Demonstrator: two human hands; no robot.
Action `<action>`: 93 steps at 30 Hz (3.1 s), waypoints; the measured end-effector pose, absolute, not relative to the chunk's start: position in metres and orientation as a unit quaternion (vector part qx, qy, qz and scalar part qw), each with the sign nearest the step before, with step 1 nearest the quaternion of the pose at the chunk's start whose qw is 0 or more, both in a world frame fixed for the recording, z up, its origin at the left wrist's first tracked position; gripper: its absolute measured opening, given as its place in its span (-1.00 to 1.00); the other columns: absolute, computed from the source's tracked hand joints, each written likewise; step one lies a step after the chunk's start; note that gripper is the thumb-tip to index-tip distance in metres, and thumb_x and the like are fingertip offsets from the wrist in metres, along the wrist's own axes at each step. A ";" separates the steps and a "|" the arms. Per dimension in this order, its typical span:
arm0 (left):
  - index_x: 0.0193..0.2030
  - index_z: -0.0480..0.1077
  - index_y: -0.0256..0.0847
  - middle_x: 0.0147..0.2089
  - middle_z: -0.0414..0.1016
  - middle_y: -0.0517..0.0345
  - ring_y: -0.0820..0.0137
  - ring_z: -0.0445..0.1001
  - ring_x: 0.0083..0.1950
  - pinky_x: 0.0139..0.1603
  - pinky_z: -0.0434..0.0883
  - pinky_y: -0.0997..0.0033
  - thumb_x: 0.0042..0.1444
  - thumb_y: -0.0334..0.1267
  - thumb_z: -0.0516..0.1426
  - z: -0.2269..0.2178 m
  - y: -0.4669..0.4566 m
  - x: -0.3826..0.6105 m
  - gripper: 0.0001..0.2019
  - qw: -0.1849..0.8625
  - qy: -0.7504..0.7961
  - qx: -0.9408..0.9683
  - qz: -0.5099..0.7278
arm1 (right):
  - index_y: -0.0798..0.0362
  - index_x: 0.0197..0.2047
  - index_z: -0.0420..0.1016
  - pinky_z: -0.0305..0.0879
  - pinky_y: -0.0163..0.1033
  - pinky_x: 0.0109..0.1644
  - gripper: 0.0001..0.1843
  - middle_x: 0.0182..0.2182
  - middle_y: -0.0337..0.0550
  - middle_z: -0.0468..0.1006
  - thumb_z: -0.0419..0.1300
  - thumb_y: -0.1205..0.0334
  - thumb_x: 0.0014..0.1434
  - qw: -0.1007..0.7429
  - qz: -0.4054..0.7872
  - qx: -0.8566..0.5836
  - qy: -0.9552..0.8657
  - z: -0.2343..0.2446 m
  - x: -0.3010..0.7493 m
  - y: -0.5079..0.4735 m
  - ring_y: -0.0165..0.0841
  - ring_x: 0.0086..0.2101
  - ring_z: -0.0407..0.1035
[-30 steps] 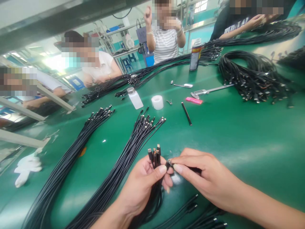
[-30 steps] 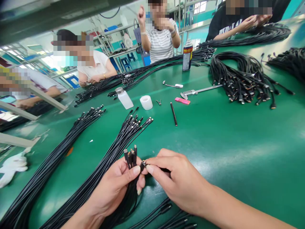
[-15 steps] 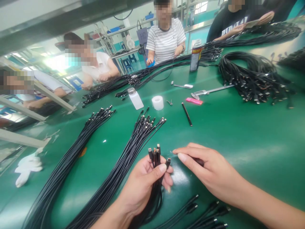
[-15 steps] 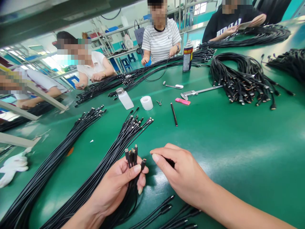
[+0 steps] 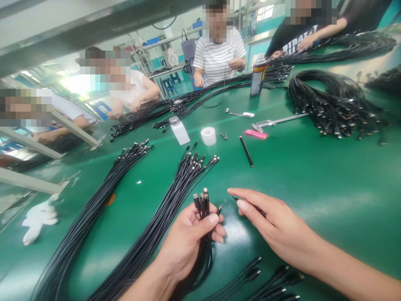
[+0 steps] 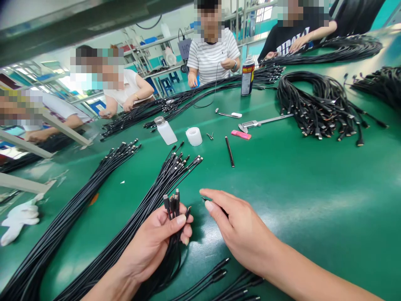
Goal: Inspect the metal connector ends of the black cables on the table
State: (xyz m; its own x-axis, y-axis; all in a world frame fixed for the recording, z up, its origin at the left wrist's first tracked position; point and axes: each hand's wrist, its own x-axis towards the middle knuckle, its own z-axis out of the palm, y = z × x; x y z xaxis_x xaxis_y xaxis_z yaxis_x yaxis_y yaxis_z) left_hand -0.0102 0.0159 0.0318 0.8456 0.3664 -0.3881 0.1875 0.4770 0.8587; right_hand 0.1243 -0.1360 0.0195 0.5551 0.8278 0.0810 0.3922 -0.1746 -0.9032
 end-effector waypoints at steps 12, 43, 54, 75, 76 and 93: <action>-0.42 0.30 -0.22 -0.37 0.44 0.17 0.39 0.40 -0.33 -0.26 0.35 0.40 0.02 -0.20 0.35 0.025 0.012 -0.017 -0.71 0.626 0.300 0.704 0.150 | -0.16 0.06 0.55 0.28 -0.27 -0.15 -0.71 -0.30 -0.26 0.52 0.10 0.27 0.36 0.484 0.311 -0.679 -0.456 0.029 0.112 -0.136 -0.38 -0.25 0.39; -0.43 0.40 -0.16 -0.37 0.47 0.19 0.37 0.42 -0.35 -0.32 0.30 0.41 0.14 -0.16 0.26 0.029 0.003 -0.021 -0.80 0.421 0.275 0.849 0.164 | 0.00 -0.32 0.52 0.20 -0.24 -0.22 -0.64 -0.39 -0.26 0.47 -0.03 0.21 0.43 0.460 0.332 -0.677 -0.469 0.038 0.112 -0.136 -0.38 -0.31 0.33; -0.42 0.39 -0.16 -0.40 0.41 0.23 0.38 0.43 -0.32 -0.32 0.31 0.43 0.16 -0.23 0.24 0.026 0.004 -0.024 -0.83 0.403 0.238 0.863 0.192 | 0.01 -0.35 0.49 0.19 -0.27 -0.23 -0.63 -0.38 -0.27 0.49 -0.03 0.20 0.44 0.457 0.329 -0.679 -0.472 0.038 0.112 -0.138 -0.39 -0.31 0.32; -0.43 0.40 -0.18 -0.37 0.47 0.20 0.38 0.46 -0.31 -0.28 0.37 0.43 0.14 -0.16 0.24 0.027 0.003 -0.024 -0.80 0.431 0.269 0.842 0.182 | -0.12 -0.14 0.61 0.20 -0.26 -0.21 -0.67 -0.40 -0.28 0.49 -0.01 0.24 0.43 0.458 0.323 -0.679 -0.474 0.038 0.114 -0.138 -0.38 -0.30 0.34; -0.43 0.40 -0.18 -0.37 0.47 0.19 0.37 0.46 -0.31 -0.28 0.37 0.43 0.14 -0.15 0.24 0.027 0.003 -0.024 -0.79 0.432 0.273 0.840 0.182 | -0.14 -0.10 0.61 0.21 -0.26 -0.21 -0.67 -0.39 -0.28 0.49 0.00 0.24 0.43 0.459 0.322 -0.680 -0.473 0.038 0.114 -0.138 -0.38 -0.30 0.34; -0.56 0.19 -0.17 -0.47 0.52 0.17 0.37 0.52 -0.44 -0.34 0.46 0.42 0.03 -0.24 0.29 0.038 -0.001 -0.015 -0.66 0.580 0.304 0.735 0.175 | -0.22 0.04 0.57 0.24 -0.30 -0.18 -0.66 -0.34 -0.33 0.56 0.01 0.26 0.43 0.478 0.303 -0.667 -0.484 0.036 0.117 -0.139 -0.40 -0.27 0.36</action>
State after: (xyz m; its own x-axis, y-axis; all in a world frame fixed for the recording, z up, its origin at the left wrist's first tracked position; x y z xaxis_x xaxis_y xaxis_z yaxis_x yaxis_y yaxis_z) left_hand -0.0149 -0.0011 0.0380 0.7536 0.6504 -0.0954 0.2439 -0.1419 0.9594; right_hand 0.1171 -0.1387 0.0365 0.3478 0.9358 0.0584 0.3555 -0.0739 -0.9317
